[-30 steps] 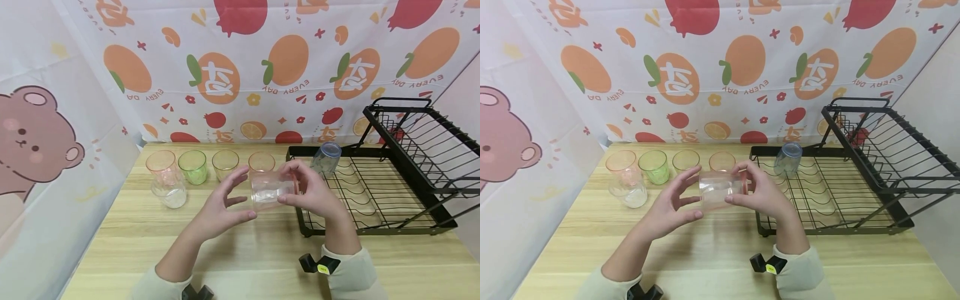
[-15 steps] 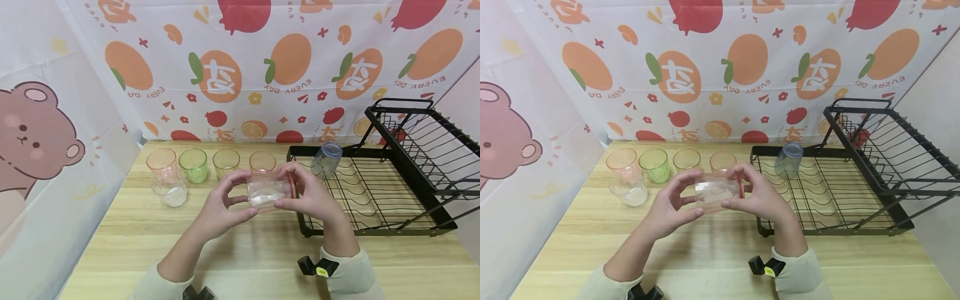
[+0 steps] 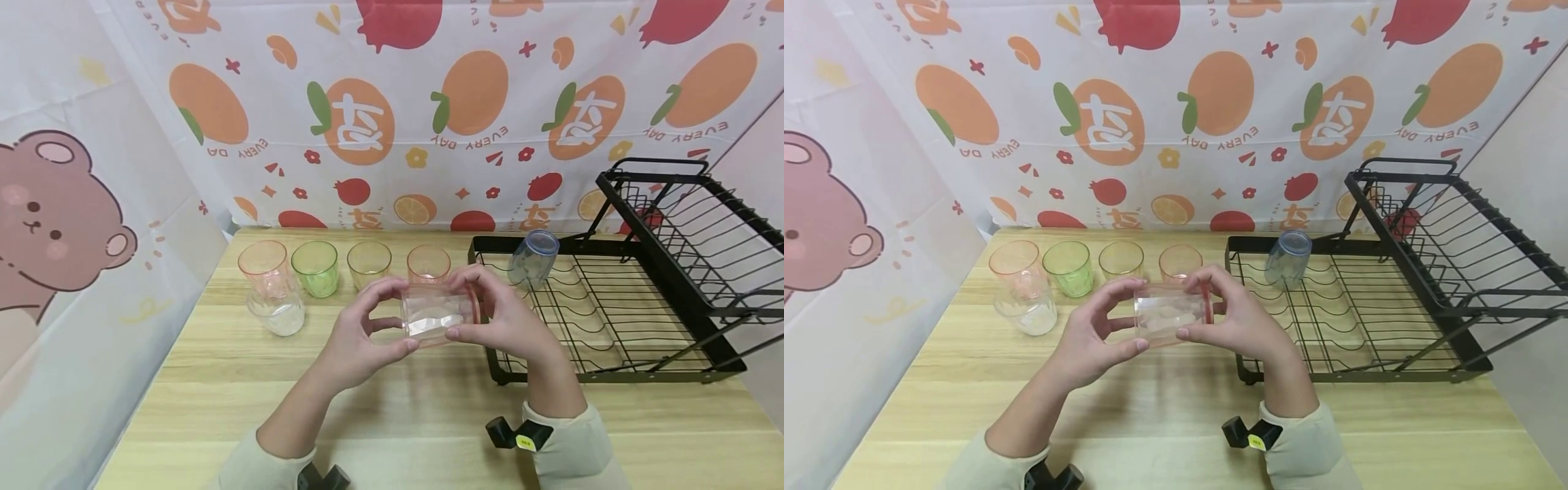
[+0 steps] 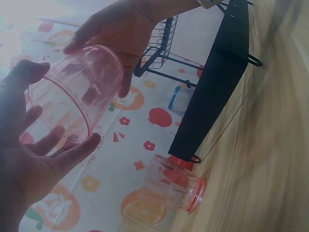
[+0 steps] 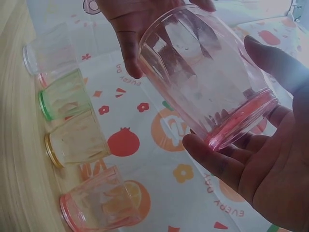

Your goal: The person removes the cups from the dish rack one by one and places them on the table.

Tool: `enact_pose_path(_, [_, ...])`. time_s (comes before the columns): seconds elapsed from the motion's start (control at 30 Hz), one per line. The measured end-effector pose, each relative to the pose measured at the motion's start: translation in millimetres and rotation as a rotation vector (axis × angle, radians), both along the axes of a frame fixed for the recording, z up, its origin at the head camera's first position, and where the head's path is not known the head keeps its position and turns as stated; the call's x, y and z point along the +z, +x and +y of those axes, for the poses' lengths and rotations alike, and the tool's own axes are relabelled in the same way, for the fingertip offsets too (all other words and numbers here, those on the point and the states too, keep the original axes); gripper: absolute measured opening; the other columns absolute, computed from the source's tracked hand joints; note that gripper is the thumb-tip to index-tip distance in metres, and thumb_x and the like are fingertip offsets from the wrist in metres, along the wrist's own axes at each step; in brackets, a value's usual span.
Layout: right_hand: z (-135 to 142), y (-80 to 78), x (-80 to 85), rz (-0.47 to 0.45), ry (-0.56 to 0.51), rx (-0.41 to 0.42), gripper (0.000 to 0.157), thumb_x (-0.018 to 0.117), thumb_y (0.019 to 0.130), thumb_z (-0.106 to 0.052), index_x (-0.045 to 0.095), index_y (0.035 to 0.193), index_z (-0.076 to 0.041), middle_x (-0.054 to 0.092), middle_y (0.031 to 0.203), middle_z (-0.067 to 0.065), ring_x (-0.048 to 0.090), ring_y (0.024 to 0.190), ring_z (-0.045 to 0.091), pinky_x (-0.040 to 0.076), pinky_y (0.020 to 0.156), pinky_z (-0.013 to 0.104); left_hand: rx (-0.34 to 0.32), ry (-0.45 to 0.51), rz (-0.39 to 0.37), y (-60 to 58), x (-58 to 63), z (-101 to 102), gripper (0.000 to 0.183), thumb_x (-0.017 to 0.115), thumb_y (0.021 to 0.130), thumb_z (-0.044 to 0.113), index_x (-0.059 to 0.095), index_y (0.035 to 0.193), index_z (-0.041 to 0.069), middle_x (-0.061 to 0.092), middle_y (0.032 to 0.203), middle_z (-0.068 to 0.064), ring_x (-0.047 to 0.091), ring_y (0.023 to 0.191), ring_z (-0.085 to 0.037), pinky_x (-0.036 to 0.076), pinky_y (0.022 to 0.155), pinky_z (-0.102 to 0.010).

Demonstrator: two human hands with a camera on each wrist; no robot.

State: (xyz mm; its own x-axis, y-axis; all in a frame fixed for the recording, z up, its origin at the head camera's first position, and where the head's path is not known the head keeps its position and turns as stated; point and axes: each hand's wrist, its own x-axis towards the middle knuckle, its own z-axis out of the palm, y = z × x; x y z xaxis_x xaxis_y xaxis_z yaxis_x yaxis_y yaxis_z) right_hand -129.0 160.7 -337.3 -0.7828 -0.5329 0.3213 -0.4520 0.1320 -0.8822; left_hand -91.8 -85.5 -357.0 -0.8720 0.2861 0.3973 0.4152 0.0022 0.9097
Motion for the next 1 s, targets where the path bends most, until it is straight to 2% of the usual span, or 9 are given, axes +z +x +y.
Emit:
enact_pose_path(0.3, [0,-0.5,0.4,-0.017,0.019,-0.004,0.055,0.082,0.075,-0.003,0.055,0.122,-0.013,0.053,0.129,0.007,0.059,0.106,0.030,0.059,0.078,0.039,0.012,-0.022,0.011,-1.1,2.1,-2,0.071,0.083,0.071,-0.005,0.054,0.134,0.012,0.051,0.138,-0.003,0.050,0.124,-0.022,0.058,0.088,-0.035])
enact_pose_path(0.43, [0,-0.4,0.8,0.006,0.069,0.001,0.058,0.083,0.076,-0.007,0.056,0.126,-0.015,0.057,0.127,0.004,0.060,0.104,0.026,0.058,0.081,0.037,0.030,-0.083,0.069,-1.0,2.3,-3,0.071,0.082,0.072,-0.002,0.054,0.136,0.015,0.050,0.139,-0.001,0.050,0.124,-0.021,0.058,0.088,-0.036])
enact_pose_path(0.53, [0,-0.3,1.4,0.040,0.136,0.012,0.057,0.084,0.078,-0.013,0.057,0.128,-0.015,0.059,0.126,0.001,0.060,0.109,0.022,0.055,0.089,0.038,0.071,-0.217,0.153,-0.9,2.4,-5,0.070,0.080,0.075,0.006,0.054,0.138,0.018,0.049,0.141,0.003,0.052,0.119,-0.018,0.056,0.087,-0.036])
enact_pose_path(0.63, [0,-0.1,1.3,0.053,0.204,0.027,0.052,0.081,0.082,-0.018,0.058,0.128,-0.016,0.060,0.128,0.000,0.057,0.117,0.019,0.052,0.097,0.041,0.115,-0.404,0.267,-1.5,1.7,-5,0.068,0.076,0.075,0.016,0.055,0.139,0.022,0.048,0.141,0.002,0.050,0.122,-0.017,0.051,0.093,-0.042])
enact_pose_path(0.73, [1,-0.2,0.6,0.043,0.238,0.031,0.047,0.077,0.086,-0.019,0.058,0.128,-0.015,0.061,0.129,0.001,0.056,0.121,0.020,0.051,0.098,0.043,0.149,-0.603,0.379,-3.4,-2.0,-5,0.062,0.071,0.075,0.023,0.058,0.136,0.023,0.050,0.139,-0.004,0.046,0.127,-0.022,0.045,0.101,-0.050])
enact_pose_path(0.8, [1,-0.7,-0.2,0.036,0.255,0.018,0.044,0.076,0.087,-0.021,0.059,0.128,-0.016,0.061,0.128,0.000,0.057,0.121,0.019,0.051,0.098,0.042,0.176,-0.732,0.426,-4.8,-5.3,-4,0.059,0.068,0.075,0.027,0.061,0.134,0.024,0.053,0.136,-0.008,0.044,0.129,-0.026,0.041,0.103,-0.053])
enact_pose_path(0.9, [1,-2.1,-1.7,0.030,0.274,0.004,0.042,0.074,0.089,-0.022,0.060,0.127,-0.014,0.063,0.126,-0.001,0.058,0.120,0.017,0.051,0.097,0.041,0.208,-0.915,0.422,-5.5,-11.8,-4,0.054,0.066,0.078,0.031,0.063,0.132,0.024,0.055,0.133,-0.013,0.046,0.126,-0.030,0.039,0.105,-0.053])
enact_pose_path(1.0, [2,-3.5,-2.5,0.022,0.285,0.001,0.040,0.072,0.090,-0.023,0.060,0.127,-0.012,0.063,0.125,-0.003,0.058,0.119,0.017,0.052,0.097,0.042,0.231,-1.057,0.348,-5.2,-18.3,-7,0.051,0.065,0.084,0.034,0.061,0.134,0.023,0.054,0.135,-0.017,0.046,0.127,-0.035,0.040,0.102,-0.053])
